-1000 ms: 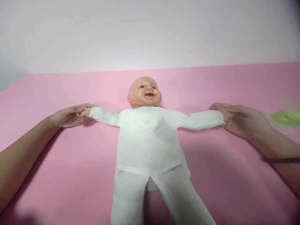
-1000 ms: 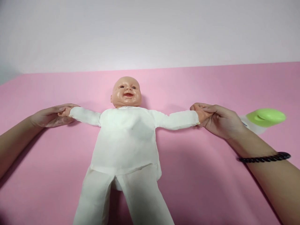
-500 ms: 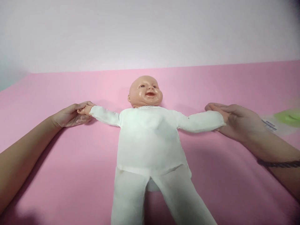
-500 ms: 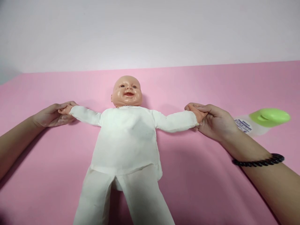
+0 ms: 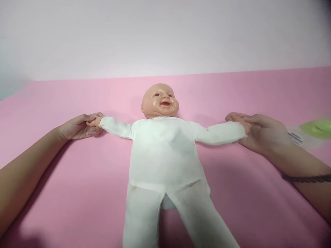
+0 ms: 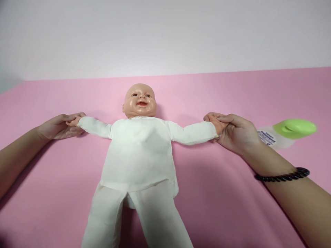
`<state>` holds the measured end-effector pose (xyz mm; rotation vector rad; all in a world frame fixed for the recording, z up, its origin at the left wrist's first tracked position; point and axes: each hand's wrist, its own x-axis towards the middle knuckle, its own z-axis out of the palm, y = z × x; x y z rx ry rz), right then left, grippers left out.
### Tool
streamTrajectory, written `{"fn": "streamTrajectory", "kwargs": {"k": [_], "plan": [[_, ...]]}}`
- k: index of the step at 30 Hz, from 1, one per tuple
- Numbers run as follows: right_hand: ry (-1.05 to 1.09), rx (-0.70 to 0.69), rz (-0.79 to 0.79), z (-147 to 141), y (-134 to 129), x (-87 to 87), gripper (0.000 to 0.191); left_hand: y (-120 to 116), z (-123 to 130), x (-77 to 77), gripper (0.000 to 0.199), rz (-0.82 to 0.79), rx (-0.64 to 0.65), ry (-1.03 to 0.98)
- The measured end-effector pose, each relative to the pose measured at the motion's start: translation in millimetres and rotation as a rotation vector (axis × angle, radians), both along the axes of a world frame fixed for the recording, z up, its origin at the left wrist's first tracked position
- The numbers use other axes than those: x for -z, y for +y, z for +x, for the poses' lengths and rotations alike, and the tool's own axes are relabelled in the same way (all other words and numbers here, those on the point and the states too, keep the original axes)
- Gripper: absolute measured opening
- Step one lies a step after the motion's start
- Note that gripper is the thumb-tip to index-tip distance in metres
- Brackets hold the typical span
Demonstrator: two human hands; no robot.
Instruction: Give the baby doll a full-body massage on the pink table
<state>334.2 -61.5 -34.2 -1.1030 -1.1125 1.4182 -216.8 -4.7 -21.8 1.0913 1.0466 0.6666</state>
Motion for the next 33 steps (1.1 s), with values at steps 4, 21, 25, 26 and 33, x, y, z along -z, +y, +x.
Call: {"fn": "streamTrajectory", "kwargs": {"k": [4, 21, 25, 26, 33], "plan": [[0.013, 0.010, -0.003, 2, 0, 0.9, 0.025, 1, -2, 0.9, 0.027, 0.037, 0.043, -0.008], [-0.050, 0.010, -0.014, -2, 1, -0.3, 0.033, -1, -4, 2.8, 0.027, 0.069, 0.029, -0.043], [-0.029, 0.037, -0.024, -2, 0, -0.8, 0.029, -3, -4, -5.4, 0.034, 0.118, 0.157, -0.042], [-0.010, 0.050, -0.033, -2, 0, -0.6, 0.026, -3, -4, -7.2, 0.035, 0.143, 0.148, -0.022], [-0.002, 0.073, -0.107, -3, -1, -2.5, 0.019, -7, 26, -3.2, 0.027, 0.338, -0.305, -0.086]]}}
